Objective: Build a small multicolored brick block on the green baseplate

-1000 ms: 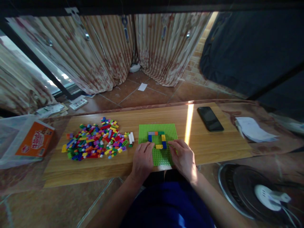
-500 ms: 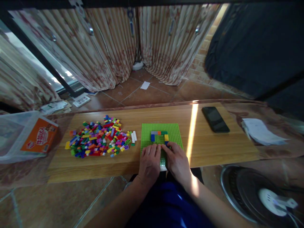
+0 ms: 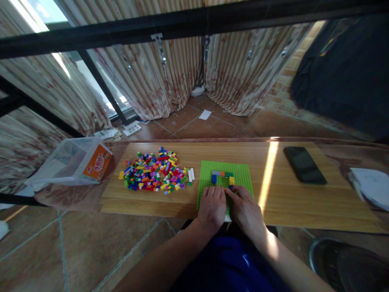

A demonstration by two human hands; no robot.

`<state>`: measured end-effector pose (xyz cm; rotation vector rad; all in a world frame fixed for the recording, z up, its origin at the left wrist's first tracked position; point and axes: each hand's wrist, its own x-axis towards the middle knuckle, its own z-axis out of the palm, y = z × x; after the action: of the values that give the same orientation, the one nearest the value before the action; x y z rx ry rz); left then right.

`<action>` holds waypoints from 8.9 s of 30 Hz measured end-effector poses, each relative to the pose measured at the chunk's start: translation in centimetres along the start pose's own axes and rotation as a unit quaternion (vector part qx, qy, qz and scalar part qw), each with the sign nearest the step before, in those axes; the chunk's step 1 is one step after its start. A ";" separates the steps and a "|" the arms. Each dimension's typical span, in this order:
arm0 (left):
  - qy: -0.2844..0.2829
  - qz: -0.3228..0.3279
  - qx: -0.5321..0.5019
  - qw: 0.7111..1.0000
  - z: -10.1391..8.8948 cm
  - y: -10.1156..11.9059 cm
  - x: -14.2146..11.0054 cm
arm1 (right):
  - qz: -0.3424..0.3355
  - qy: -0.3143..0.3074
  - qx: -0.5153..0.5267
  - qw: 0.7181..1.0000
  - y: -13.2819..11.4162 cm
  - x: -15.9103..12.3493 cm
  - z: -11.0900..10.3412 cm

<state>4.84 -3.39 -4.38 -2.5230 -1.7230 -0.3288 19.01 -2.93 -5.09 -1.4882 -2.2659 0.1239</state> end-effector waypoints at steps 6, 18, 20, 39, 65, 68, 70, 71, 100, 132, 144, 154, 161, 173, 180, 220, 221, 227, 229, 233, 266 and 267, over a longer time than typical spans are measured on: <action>0.023 -0.011 0.004 1.000 0.6 0.2 -0.9 | -0.016 0.031 -0.055 0.998 -0.2 -0.8 0.8; 0.067 -0.110 -0.258 0.958 -1.0 -2.8 -0.2 | 0.194 0.132 0.265 0.935 1.2 0.6 -0.9; 0.011 -0.165 -0.287 0.944 -1.9 -3.1 0.6 | 0.247 0.119 0.285 0.918 1.6 1.1 -1.3; -0.185 -0.182 -0.305 0.916 -3.5 -3.1 4.7 | 0.280 -0.117 0.147 0.941 1.0 4.1 -3.0; -0.131 -0.173 -0.433 0.875 -3.8 -4.9 1.2 | 0.259 -0.107 0.291 0.915 3.1 4.0 -2.7; -0.111 -0.176 -0.474 0.856 -5.1 -7.6 -1.3 | 0.268 -0.019 0.364 0.892 4.0 3.0 -2.6; -0.088 -0.212 -0.476 0.849 -6.1 -10.0 -3.1 | 0.278 0.046 0.392 0.876 4.5 2.6 -2.7; -0.067 -0.243 -0.483 0.839 -6.6 -11.3 -4.0 | 0.284 0.072 0.398 0.869 4.8 2.4 -2.7; 0.027 -0.428 -0.061 0.901 -6.7 -31.4 -9.8 | 0.278 0.076 0.208 0.935 5.7 0.3 0.1; 0.011 -0.372 -0.801 0.469 -4.2 -6.1 -2.3 | 0.209 0.133 0.253 0.935 4.2 0.1 0.6; 0.123 -0.297 -0.381 0.867 -4.8 -12.6 -4.6 | 0.212 0.121 0.220 0.944 4.7 -0.3 0.7; 0.128 -0.281 -0.338 0.889 -4.2 -14.9 -4.6 | 0.204 0.128 0.199 0.950 5.1 -0.5 1.1; 0.179 -0.263 -0.316 0.894 -3.9 -16.2 -5.1 | 0.197 0.131 0.198 0.951 4.9 -0.4 1.0; 0.226 -0.444 -0.170 0.850 -6.3 -25.0 -5.9 | 0.202 0.120 0.168 0.957 5.4 -0.8 1.2; 0.118 -0.465 -0.143 0.865 -7.9 -33.6 -5.0 | 0.200 0.111 0.152 0.962 5.4 -0.7 1.0; 0.112 -0.415 -0.699 0.571 -6.8 -13.5 -5.5 | 0.177 0.133 0.144 0.964 4.2 -0.2 0.4; 0.112 -0.417 -0.701 0.567 -6.7 -13.4 -5.5 | 0.177 0.134 0.149 0.964 4.3 -0.3 0.4; 0.112 -0.426 -0.714 0.545 -6.4 -12.6 -5.9 | 0.175 0.132 0.149 0.964 4.5 -0.4 0.5; 0.108 -0.429 -0.712 0.545 -6.4 -12.3 -5.9 | 0.177 0.129 0.149 0.964 4.5 -0.5 0.5; 0.113 -0.442 -0.699 0.551 -6.6 -11.8 -5.9 | 0.179 0.127 0.151 0.964 4.5 -0.5 0.5; 0.105 -0.395 -0.732 0.544 -7.6 -12.6 -6.3 | 0.176 0.123 0.151 0.965 4.6 -0.4 0.6; 0.104 -0.393 -0.738 0.538 -7.7 -12.6 -6.4 | 0.176 0.125 0.147 0.965 4.5 -0.4 0.6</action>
<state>-10.13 -5.89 0.91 -1.2528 -2.8747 -3.0253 22.80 -1.31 -7.10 -1.6237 -1.6878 0.3415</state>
